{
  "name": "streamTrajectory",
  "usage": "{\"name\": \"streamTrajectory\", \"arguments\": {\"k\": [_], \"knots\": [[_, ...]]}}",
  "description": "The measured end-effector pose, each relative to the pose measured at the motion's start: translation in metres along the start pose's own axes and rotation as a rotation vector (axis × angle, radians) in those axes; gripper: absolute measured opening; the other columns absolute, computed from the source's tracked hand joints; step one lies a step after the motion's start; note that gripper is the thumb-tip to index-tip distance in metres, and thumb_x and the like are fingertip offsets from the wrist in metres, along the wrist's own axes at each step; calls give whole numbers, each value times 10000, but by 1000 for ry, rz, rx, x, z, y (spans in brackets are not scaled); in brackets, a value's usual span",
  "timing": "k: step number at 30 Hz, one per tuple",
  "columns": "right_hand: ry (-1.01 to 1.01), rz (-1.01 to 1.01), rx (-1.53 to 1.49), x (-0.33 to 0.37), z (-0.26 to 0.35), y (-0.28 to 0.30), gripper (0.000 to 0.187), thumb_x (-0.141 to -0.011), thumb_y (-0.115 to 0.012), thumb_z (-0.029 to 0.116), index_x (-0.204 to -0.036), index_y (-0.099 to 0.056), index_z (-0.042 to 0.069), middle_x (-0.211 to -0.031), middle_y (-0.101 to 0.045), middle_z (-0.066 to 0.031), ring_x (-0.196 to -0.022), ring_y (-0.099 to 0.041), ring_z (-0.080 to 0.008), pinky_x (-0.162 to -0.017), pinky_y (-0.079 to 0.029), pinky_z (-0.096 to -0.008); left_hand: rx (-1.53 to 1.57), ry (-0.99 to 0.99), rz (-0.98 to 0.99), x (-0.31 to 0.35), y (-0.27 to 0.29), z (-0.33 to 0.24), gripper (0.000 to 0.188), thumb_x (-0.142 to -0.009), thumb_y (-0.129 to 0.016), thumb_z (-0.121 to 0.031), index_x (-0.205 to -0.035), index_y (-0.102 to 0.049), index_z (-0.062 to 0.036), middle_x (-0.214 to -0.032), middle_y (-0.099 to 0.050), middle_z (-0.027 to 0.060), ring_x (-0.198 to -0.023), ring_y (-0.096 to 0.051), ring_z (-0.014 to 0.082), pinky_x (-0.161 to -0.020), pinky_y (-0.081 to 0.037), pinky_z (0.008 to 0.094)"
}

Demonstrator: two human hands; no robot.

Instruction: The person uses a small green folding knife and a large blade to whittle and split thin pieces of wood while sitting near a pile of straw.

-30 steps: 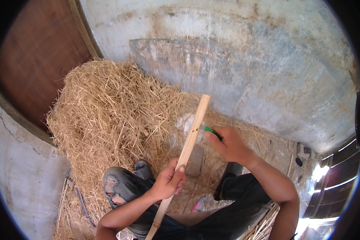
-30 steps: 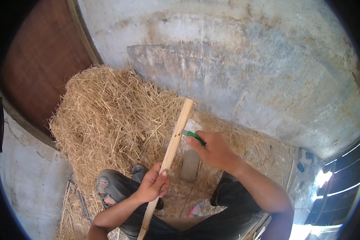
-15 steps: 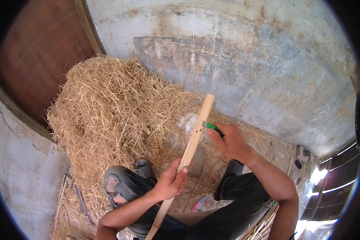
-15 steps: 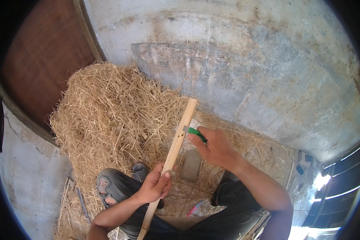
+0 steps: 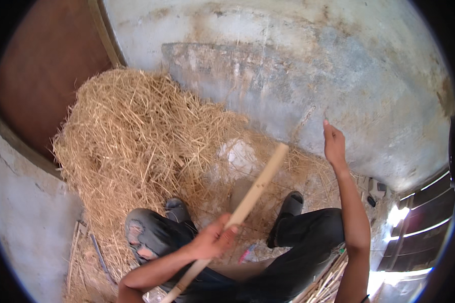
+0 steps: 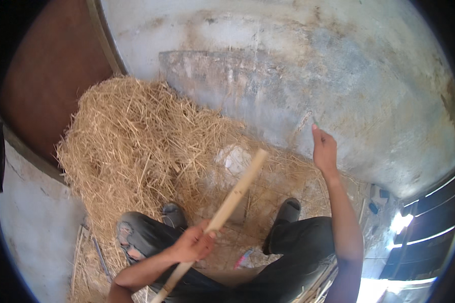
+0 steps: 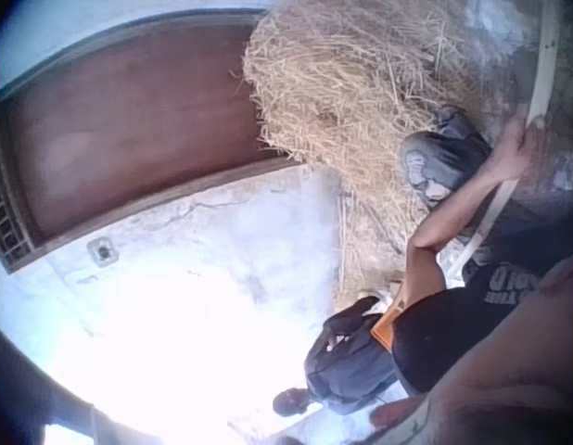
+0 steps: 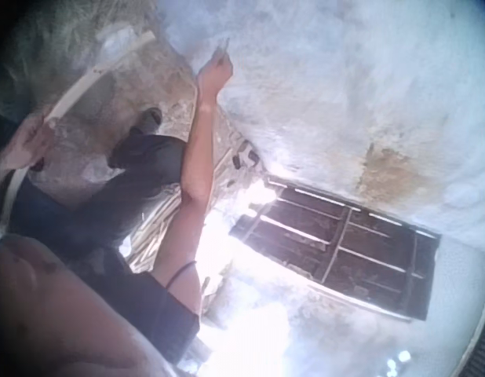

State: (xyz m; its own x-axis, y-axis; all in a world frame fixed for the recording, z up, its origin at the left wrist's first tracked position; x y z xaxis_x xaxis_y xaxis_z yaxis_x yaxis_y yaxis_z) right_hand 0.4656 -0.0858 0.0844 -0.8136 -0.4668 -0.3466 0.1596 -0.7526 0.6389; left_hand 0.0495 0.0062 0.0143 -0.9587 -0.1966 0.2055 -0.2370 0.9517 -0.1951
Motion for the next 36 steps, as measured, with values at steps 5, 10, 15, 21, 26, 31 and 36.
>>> {"name": "streamTrajectory", "arguments": {"k": [5,10,15,21,26,31,36], "knots": [[179,233,-172,39,76,-14,496,-1031,-569,418,-862,-627,-44,-619,-410,-105,-610,-400,-161,-592,-380,-352,-36,-56,-21,-11,14,-11,323,-1097,-445,-294,-1289,-486,-37,-588,-467,-40,-461,-437,47,-443,-345,232],[316,507,-83,89,130,-39,425,-1019,-587,371,-853,-641,-17,-594,-508,-176,-524,-490,-258,-537,-395,-411,-129,-72,-54,-17,13,-20,297,-1109,-391,-239,-1275,-446,1,-549,-457,-11,-411,-413,57,-413,-357,226],[470,643,-15,113,139,-57,484,-1002,-590,440,-770,-626,16,-537,-531,-199,-489,-555,-411,-471,-413,-473,-122,-54,-77,-22,14,-17,310,-1108,-401,-265,-1265,-448,-3,-549,-456,-10,-409,-413,59,-407,-359,228],[505,568,87,102,113,-78,472,-1002,-586,436,-810,-637,9,-563,-561,-217,-536,-598,-415,-499,-449,-479,-126,12,-113,-27,15,-11,305,-1110,-392,-290,-1233,-440,-15,-545,-444,-15,-409,-411,60,-415,-368,229],[296,186,4,34,59,-53,470,-1035,-533,405,-861,-648,-16,-683,-629,-220,-635,-611,-377,-623,-480,-481,-306,-64,-44,-16,6,-2,250,-1077,-482,-232,-1246,-481,-47,-673,-521,38,-533,-515,128,-495,-420,303],[124,-51,103,-9,-26,2,494,-1046,-532,414,-798,-592,-9,-569,-488,-99,-561,-424,-187,-559,-385,-379,-453,-190,-71,-3,0,-2,233,-1063,-524,-219,-1234,-528,-61,-668,-494,-43,-574,-482,49,-531,-404,254],[-43,304,-356,37,31,-35,441,-1041,-552,420,-821,-609,43,-561,-416,55,-486,-353,-51,-458,-256,-274,-309,-167,-196,-16,22,7,253,-1083,-482,-249,-1248,-513,-61,-648,-480,-45,-528,-460,48,-488,-377,256]]}}
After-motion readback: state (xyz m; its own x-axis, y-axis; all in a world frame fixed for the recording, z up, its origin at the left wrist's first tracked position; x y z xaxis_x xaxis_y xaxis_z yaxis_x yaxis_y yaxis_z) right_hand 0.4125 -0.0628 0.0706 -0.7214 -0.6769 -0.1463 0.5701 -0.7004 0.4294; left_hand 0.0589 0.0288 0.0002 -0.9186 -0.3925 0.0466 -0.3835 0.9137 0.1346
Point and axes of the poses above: each hand's wrist, its own x-axis away from the middle knuckle, its own y-axis out of the back of the hand, z = x × y, the point moved 7 cm from there along -x, towards the middle knuckle
